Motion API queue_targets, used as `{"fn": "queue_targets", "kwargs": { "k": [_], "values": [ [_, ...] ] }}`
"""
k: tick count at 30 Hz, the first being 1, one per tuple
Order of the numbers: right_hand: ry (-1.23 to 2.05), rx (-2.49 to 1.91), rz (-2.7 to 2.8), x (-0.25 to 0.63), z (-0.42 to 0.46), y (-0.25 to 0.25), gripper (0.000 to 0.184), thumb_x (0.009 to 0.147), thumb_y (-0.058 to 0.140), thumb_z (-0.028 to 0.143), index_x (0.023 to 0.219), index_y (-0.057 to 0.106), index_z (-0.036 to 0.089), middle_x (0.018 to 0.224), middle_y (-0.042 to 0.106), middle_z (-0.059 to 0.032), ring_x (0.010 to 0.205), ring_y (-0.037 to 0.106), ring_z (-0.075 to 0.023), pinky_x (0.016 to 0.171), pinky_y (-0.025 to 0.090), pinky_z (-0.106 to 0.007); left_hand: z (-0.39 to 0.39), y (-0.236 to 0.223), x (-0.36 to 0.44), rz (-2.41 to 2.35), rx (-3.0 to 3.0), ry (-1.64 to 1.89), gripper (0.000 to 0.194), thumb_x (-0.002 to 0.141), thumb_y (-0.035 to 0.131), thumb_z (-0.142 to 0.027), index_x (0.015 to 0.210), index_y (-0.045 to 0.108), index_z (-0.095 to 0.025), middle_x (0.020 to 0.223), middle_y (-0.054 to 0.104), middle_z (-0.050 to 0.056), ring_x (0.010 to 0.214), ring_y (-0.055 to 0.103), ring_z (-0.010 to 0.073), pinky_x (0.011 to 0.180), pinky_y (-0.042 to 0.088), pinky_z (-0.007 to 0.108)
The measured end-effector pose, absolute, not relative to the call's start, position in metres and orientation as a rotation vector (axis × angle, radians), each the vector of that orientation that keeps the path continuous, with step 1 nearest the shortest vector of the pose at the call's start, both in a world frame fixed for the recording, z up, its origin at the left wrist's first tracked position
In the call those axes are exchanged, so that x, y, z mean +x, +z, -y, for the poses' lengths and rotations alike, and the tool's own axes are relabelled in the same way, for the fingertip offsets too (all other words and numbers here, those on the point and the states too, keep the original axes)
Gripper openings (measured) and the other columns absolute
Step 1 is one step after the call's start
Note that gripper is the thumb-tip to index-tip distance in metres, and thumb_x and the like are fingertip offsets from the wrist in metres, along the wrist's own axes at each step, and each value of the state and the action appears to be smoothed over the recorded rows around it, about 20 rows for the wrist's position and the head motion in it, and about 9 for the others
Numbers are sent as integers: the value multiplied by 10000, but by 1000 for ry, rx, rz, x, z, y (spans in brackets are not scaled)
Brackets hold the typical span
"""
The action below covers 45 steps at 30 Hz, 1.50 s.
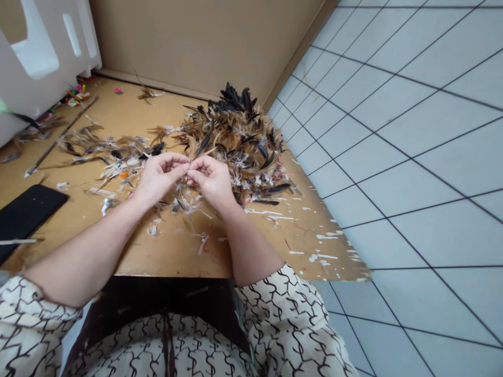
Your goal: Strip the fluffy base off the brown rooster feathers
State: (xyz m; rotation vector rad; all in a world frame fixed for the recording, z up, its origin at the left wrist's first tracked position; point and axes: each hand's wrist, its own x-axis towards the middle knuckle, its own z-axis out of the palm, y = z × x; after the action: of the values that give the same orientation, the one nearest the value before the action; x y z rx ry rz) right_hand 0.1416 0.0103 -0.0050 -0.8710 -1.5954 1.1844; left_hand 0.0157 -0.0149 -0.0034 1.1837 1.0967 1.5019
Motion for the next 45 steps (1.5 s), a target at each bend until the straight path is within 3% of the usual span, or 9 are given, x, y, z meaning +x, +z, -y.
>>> {"fn": "queue_targets", "kwargs": {
  "k": [7,16,24,27,32,45],
  "values": [
    [1230,-865,1600,139,-12,-10,165,634,657,243,598,511,176,522,541,56,467,517,-64,500,465,-212,12,-5,15,-1112,1138,1491,95,587,685,-187,549,606,-150,462,535,-25,424,431,67,443,347,196],
    [1356,-819,1552,142,-15,-9,175,631,672,230,594,510,174,528,572,41,491,561,-76,546,523,-240,14,-7,17,-1062,1174,1443,144,682,622,-161,548,570,-158,477,518,-16,444,460,88,485,385,224],
    [1304,-829,1562,141,-15,-10,125,635,619,135,596,507,172,511,563,52,477,564,-77,536,509,-232,13,-7,20,-1027,1056,1494,149,614,703,-246,679,601,-159,523,586,-20,448,514,85,482,439,219],
    [1288,-838,1580,140,-14,-10,131,629,600,100,589,500,173,498,545,63,463,552,-72,535,500,-229,13,-7,19,-1050,1070,1478,164,574,730,-241,635,608,-149,520,586,-16,443,508,84,477,427,220],
    [1310,-863,1585,139,-15,-12,122,630,595,105,591,497,167,513,560,53,477,565,-74,531,495,-220,13,-6,19,-1073,1106,1457,156,605,689,-216,538,566,-149,449,528,-29,410,458,71,447,379,204],
    [1368,-938,1454,146,-19,-10,125,596,625,128,583,505,161,522,576,42,457,546,-64,522,505,-215,15,-13,22,-1239,1370,1435,68,626,589,-170,570,555,-152,501,515,-45,502,429,76,511,335,196]
  ]
}}
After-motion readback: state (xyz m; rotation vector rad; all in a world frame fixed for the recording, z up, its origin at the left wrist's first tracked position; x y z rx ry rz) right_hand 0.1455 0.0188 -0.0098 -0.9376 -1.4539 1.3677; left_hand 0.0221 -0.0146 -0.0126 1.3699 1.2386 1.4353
